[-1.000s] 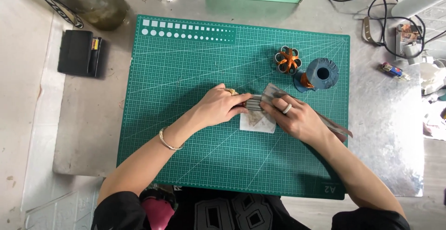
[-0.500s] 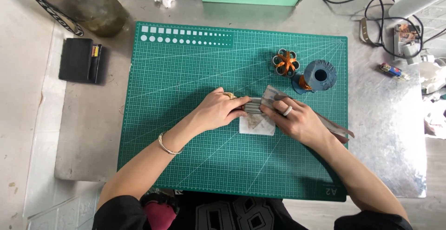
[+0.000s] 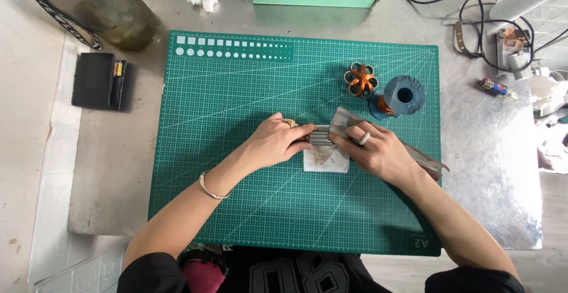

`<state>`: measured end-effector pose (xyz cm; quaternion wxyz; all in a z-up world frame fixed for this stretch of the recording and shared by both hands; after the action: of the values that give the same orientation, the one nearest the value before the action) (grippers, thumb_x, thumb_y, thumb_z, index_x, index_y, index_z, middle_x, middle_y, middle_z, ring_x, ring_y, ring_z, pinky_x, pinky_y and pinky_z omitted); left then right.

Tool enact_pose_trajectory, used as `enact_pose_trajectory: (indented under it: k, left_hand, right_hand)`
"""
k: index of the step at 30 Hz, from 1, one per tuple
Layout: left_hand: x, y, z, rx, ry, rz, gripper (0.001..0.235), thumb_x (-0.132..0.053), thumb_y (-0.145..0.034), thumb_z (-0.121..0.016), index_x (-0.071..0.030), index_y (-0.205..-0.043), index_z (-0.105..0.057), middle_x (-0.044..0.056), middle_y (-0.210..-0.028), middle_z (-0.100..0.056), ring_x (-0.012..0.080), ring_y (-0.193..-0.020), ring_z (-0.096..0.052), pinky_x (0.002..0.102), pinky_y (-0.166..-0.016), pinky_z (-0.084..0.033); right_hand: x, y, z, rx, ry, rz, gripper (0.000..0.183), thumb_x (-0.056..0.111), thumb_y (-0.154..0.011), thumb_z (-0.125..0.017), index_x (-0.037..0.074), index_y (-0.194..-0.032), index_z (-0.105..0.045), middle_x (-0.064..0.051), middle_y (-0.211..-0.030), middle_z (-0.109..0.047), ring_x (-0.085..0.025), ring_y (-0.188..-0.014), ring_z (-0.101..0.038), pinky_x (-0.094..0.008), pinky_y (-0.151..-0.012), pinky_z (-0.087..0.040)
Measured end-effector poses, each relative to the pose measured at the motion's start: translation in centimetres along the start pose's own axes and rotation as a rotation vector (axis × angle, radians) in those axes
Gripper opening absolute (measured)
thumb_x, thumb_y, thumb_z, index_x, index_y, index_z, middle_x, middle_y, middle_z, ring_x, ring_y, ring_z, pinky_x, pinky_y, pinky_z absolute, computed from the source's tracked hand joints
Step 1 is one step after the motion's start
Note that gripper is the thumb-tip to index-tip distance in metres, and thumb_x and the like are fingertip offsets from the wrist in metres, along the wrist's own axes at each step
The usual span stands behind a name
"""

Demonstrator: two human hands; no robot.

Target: Sanding and cleaning a small metal motor armature using sandpaper and a cloth on a green cutting mat.

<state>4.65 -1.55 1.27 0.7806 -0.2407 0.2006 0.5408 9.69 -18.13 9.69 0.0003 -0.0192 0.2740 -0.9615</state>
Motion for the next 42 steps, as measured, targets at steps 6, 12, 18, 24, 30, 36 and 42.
enact_pose_trajectory:
  k: [6, 12, 18, 24, 30, 36, 42]
  left_hand:
    - [-0.1, -0.1, 0.3, -0.001, -0.005, -0.001, 0.041, -0.040, -0.092, -0.055, -0.009, -0.119, -0.061, 0.007, -0.057, -0.065, 0.0209, -0.063, -0.065, 0.031, -0.066, -0.039]
    - [0.1, -0.1, 0.1, -0.005, -0.014, -0.015, 0.042, -0.040, -0.092, -0.055, -0.009, -0.120, -0.060, 0.007, -0.059, -0.066, 0.0217, -0.066, -0.066, 0.032, -0.067, -0.040]
    - [-0.1, -0.1, 0.3, 0.013, 0.002, -0.007, 0.042, -0.039, -0.092, -0.054, -0.010, -0.122, -0.059, 0.007, -0.059, -0.065, 0.0217, -0.065, -0.065, 0.032, -0.068, -0.039]
    - [-0.2, 0.0, 0.2, 0.025, -0.005, 0.012, 0.041, -0.039, -0.092, -0.055, -0.010, -0.120, -0.060, 0.006, -0.058, -0.065, 0.0203, -0.064, -0.064, 0.031, -0.068, -0.039]
    - [0.0, -0.2, 0.2, 0.001, -0.015, 0.002, 0.041, -0.039, -0.092, -0.055, -0.009, -0.118, -0.062, 0.008, -0.062, -0.067, 0.0219, -0.067, -0.065, 0.032, -0.068, -0.038]
    - [-0.2, 0.1, 0.1, -0.024, -0.021, -0.015, 0.041, -0.040, -0.091, -0.056, -0.010, -0.118, -0.062, 0.009, -0.066, -0.068, 0.0224, -0.071, -0.067, 0.032, -0.068, -0.039]
    - [-0.2, 0.1, 0.0, -0.011, -0.011, -0.005, 0.043, -0.043, -0.091, -0.054, -0.011, -0.119, -0.061, 0.007, -0.065, -0.068, 0.0212, -0.068, -0.066, 0.032, -0.068, -0.038]
  right_hand:
    - [-0.5, 0.8, -1.2, -0.007, -0.008, 0.013, 0.015, 0.002, -0.086, -0.054, 0.004, -0.091, -0.068, -0.010, -0.078, -0.050, -0.025, -0.067, -0.055, -0.033, -0.053, -0.048]
    - [-0.7, 1.3, -1.6, 0.002, 0.007, 0.005, 0.016, 0.003, -0.088, -0.052, 0.005, -0.092, -0.068, -0.009, -0.079, -0.050, -0.025, -0.068, -0.055, -0.033, -0.054, -0.048]
    - [-0.6, 1.1, -0.9, 0.001, -0.011, -0.004, 0.015, 0.002, -0.086, -0.055, 0.005, -0.089, -0.069, -0.009, -0.078, -0.051, -0.025, -0.067, -0.055, -0.033, -0.053, -0.048]
    - [-0.4, 0.3, -0.7, 0.002, -0.009, 0.000, 0.016, 0.002, -0.086, -0.054, 0.006, -0.091, -0.069, -0.009, -0.079, -0.051, -0.025, -0.067, -0.056, -0.033, -0.053, -0.048]
    - [-0.7, 0.6, -1.4, 0.013, 0.004, -0.008, 0.013, 0.002, -0.084, -0.058, 0.005, -0.089, -0.070, -0.008, -0.077, -0.051, -0.024, -0.067, -0.055, -0.033, -0.052, -0.048]
    - [-0.5, 1.1, -1.1, 0.006, 0.005, -0.016, 0.012, 0.002, -0.084, -0.059, 0.006, -0.089, -0.070, -0.008, -0.077, -0.051, -0.025, -0.067, -0.056, -0.032, -0.053, -0.048]
    - [-0.3, 0.2, -0.6, 0.006, -0.036, -0.018, 0.010, 0.001, -0.081, -0.063, 0.005, -0.086, -0.071, -0.009, -0.077, -0.053, -0.025, -0.067, -0.057, -0.033, -0.052, -0.049]
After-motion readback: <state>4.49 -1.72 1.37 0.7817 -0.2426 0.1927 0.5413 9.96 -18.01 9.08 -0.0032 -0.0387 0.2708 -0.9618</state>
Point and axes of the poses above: each hand's wrist, its own y-axis away from the middle knuckle, its own z-axis out of the back of the hand, x = y × z, the point moved 5 cm from there along -y, towards the middle knuckle
